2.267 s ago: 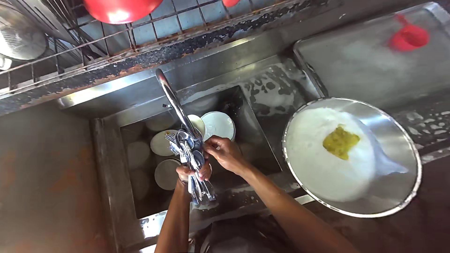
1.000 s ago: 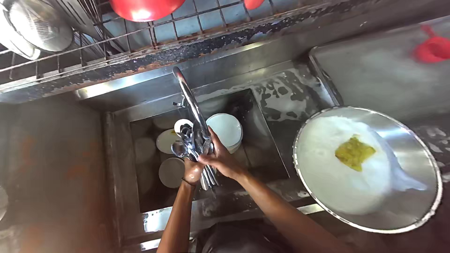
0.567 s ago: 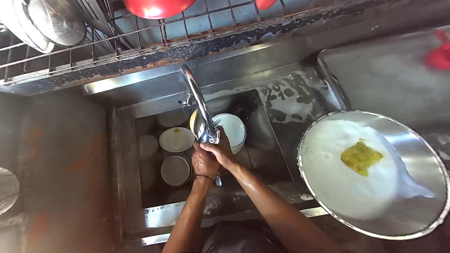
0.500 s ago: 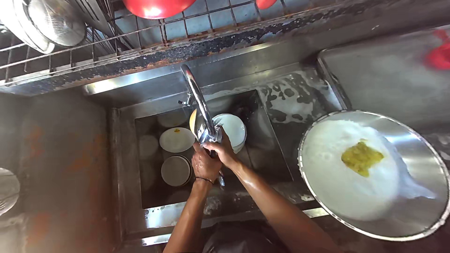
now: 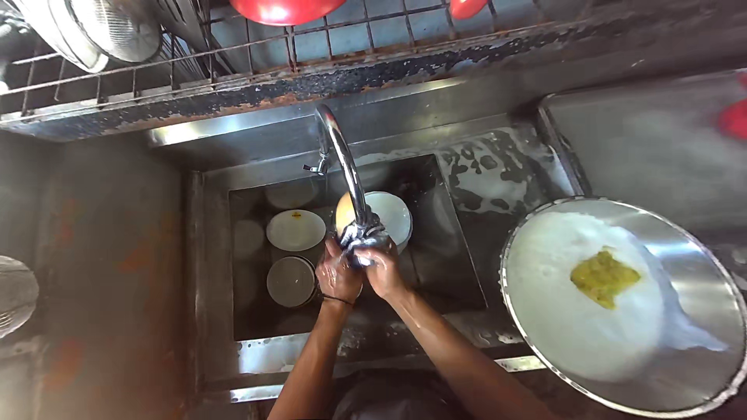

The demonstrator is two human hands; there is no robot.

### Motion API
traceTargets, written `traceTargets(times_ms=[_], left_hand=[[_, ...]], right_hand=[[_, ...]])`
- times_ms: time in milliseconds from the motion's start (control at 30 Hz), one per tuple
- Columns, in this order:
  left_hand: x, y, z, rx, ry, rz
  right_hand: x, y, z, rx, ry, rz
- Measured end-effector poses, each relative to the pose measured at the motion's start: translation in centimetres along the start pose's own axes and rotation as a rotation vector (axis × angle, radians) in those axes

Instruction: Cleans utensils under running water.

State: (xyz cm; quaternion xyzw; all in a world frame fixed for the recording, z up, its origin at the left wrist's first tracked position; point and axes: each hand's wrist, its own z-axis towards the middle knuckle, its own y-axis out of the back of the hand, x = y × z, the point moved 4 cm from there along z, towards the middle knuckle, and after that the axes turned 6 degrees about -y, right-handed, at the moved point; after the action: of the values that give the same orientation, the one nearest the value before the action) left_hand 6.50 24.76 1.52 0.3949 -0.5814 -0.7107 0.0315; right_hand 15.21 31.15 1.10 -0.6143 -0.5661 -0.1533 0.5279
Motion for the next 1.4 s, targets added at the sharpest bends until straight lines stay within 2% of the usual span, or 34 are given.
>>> traceTargets(times_ms=[67, 167, 300, 367, 467, 533, 633, 700, 767, 833, 900, 1000, 1067, 1133, 1233, 1333, 1400], left_hand=[[0.9, -0.6, -0.7, -0.168, -0.12, -0.039], [2.4, -1.3, -1.6, -0.242, -0.198, -0.21], [3.9, -2.2, -2.6, -0.26, -0.204, -0.576], [4.0, -1.9, -2.6, -0.204, -0.187, -0.758], [4.0, -2.0, -2.2, -0.067, -0.15, -0.998], [3.6, -1.7, -1.5, 0.024, -0.152, -1.026], [2.9, -1.5, -0.7, 0.209, -0.116, -1.156], [2.8, -2.7, -0.5, 0.346, -0.023, -1.358], [2.4, -3.6, -0.3, 0.41, 0.16, -1.518], [2.4, -4.4, -0.1, 0.378, 0.344, -1.562], [2.7, -5.3, 0.1, 0.346, 0.375, -1.547], [2.8, -5.1, 0.8, 0.359, 0.383, -1.427], [2.1, -3.9, 2.0, 0.347, 0.384, -1.284], [2.6, -5.1, 2.7, 0.322, 0.325, -1.209], [2.7, -6.0, 5.4, 0.2, 0.201, -1.209], [2.5, -5.9, 3.6, 0.167, 0.283, -1.243], [1.9, -4.6, 4.4, 0.151, 0.267, -1.288]], right_hand=[[-0.2, 1.0, -1.4, 0.015, -0.011, 0.095], [0.7, 1.0, -3.2, 0.147, 0.041, -0.028], [2.4, -1.0, -4.9, 0.298, 0.117, -0.347], [3.1, -1.4, -4.8, 0.419, 0.139, -0.442], [3.9, -1.0, -3.5, 0.472, 0.149, -0.561], [4.4, -0.6, -2.1, 0.428, 0.153, -0.574], [5.3, -0.4, 0.0, 0.18, 0.141, -0.658], [5.3, -0.2, 0.9, 0.039, 0.118, -0.74], [5.7, -0.8, 1.5, -0.007, 0.256, -0.9], [6.2, -2.9, 1.2, 0.03, 0.455, -1.014], [6.1, -5.1, 0.7, 0.091, 0.54, -0.954], [6.4, -6.5, 1.4, 0.061, 0.369, -0.803], [7.7, -5.4, 1.8, -0.019, 0.332, -0.836], [7.8, -3.0, 2.1, -0.11, 0.287, -0.793], [8.3, 0.9, 4.0, -0.26, 0.145, -0.665], [8.5, 4.1, 2.4, -0.367, 0.082, -0.621], [9.0, 4.1, 3.1, -0.382, 0.09, -0.623]])
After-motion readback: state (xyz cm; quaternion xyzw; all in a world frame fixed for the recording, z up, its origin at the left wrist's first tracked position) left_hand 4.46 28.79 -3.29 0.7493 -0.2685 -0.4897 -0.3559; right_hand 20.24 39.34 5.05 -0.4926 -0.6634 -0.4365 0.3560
